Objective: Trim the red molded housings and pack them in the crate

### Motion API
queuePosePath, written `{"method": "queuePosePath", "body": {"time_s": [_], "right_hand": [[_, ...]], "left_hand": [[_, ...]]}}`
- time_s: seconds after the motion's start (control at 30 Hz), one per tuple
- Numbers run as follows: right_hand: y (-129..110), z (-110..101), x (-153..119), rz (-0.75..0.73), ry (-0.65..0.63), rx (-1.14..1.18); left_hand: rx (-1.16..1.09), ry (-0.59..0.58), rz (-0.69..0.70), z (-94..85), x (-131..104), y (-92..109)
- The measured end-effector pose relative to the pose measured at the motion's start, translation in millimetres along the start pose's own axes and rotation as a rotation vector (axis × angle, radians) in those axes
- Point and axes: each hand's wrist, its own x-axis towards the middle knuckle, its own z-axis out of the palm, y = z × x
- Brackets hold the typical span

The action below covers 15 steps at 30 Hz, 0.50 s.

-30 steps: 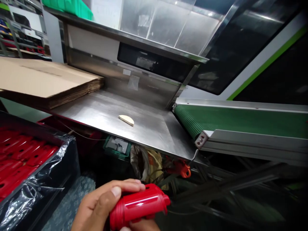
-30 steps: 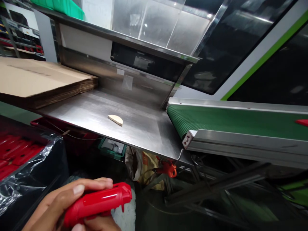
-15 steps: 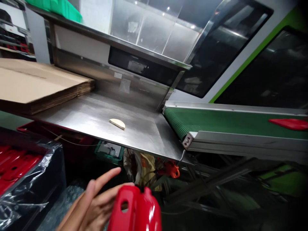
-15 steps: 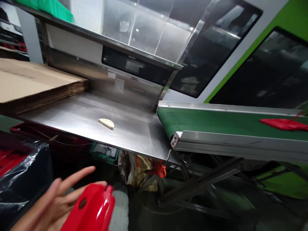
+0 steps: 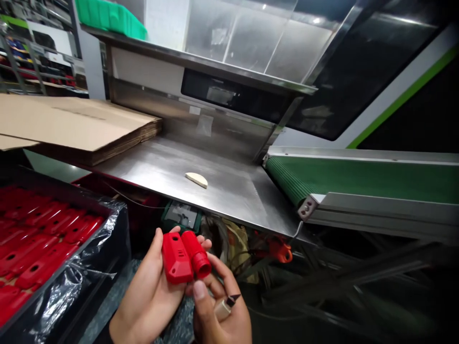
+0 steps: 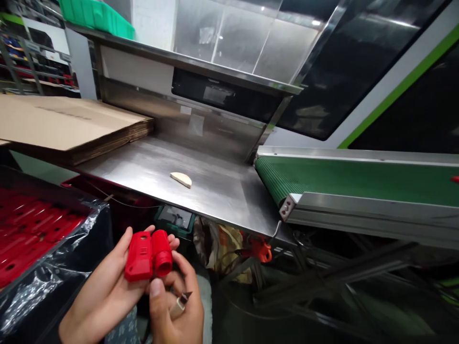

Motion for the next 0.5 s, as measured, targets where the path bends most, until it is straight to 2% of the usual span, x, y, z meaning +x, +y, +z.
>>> {"method": "queuePosePath", "body": {"time_s": [0.1,0.2,0.3,0.4,0.5], "right_hand": [[-9,9,6,-0.011,0.038,0.009],[-13,9,12,0.010,0.033,-0.011],[-7,4,15,0.009,0.044,0.004],[4,-3,18,0.007,0.035,0.031],[13,-8,23,-0.014,0.054,0.011]], "left_hand": [[-0.035,0.065,0.011,-1.5,0,1],[-0.048,0.046,0.012,-2.4,1,3],[-0.012,0.019,0.064,0.2,-1,4],[0.042,0.010,0.177,8.8,-6,3],[0.047,0.016,0.228,17.5,-11,-2]]}}
